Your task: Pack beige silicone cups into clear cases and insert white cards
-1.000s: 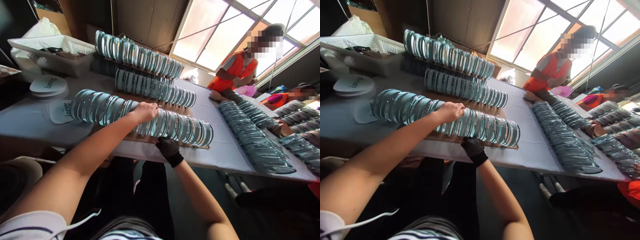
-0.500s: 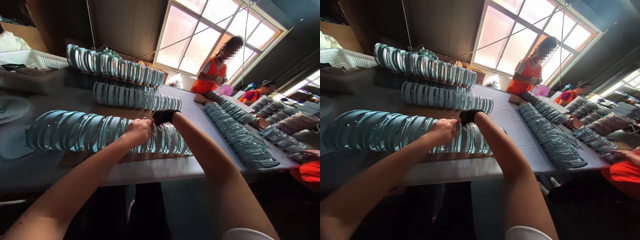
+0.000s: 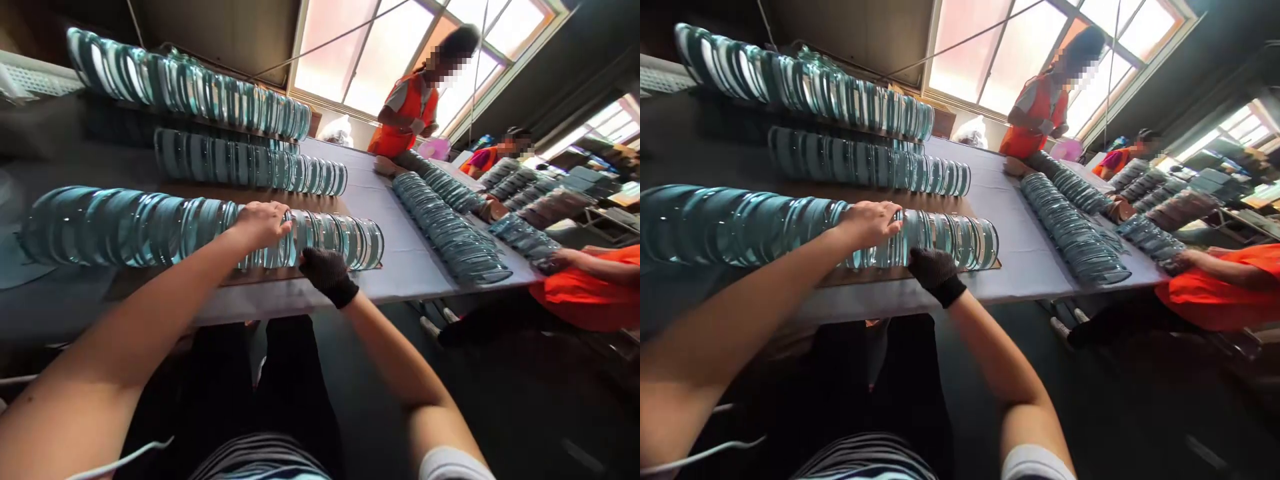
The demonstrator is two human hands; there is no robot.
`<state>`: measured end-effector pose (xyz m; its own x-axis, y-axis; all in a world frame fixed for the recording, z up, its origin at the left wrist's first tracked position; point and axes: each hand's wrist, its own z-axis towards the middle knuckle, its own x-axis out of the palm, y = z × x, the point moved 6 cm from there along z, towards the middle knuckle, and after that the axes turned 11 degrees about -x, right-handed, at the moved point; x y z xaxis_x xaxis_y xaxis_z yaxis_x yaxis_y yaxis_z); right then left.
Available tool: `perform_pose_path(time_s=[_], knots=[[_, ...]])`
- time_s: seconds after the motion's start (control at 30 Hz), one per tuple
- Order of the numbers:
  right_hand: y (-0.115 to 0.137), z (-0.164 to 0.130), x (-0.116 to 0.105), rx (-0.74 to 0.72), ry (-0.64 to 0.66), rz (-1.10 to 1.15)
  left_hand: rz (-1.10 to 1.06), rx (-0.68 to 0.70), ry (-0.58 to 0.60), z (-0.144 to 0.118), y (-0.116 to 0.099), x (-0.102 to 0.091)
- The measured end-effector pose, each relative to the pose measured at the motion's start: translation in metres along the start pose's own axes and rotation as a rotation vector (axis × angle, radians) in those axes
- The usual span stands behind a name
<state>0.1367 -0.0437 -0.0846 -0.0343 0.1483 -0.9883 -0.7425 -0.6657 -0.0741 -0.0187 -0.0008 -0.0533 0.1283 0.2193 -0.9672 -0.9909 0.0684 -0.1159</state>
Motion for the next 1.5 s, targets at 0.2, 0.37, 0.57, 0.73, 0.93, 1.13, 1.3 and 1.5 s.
perform_pose_path(time_s=[0.2,0.37,0.57,0.73,0.93,1.13,1.3,1.5], knots=[[0.011,-0.021,0.057,0.056,0.108,0.065,0.028,0.029,0.012,-0.003,-0.004,-0.004],[0.015,-0.023,0.068,0.044,0.153,0.049,0.038,0.031,-0.003,-0.007,-0.001,-0.005],[-0.025,-0.019,-0.002,0.031,-0.089,0.088,-0.05,0.118,-0.002,0.005,-0.015,-0.015],[-0.094,0.067,-0.063,-0.027,0.023,-0.055,-0.103,0.185,0.028,0.019,-0.052,-0.008],[-0.091,0.143,-0.027,-0.355,0.519,-0.129,-0.066,0.168,0.024,0.021,-0.056,0.013],[-0.079,0.114,-0.053,-0.221,0.312,-0.249,-0.076,0.135,0.062,0.021,-0.055,0.01],[-0.066,0.019,-0.057,-0.076,-0.001,-0.157,-0.071,0.138,0.075,0.02,-0.057,0.008],[-0.046,-0.053,0.034,0.087,0.001,-0.031,-0.05,0.147,0.083,0.02,-0.056,0.009]])
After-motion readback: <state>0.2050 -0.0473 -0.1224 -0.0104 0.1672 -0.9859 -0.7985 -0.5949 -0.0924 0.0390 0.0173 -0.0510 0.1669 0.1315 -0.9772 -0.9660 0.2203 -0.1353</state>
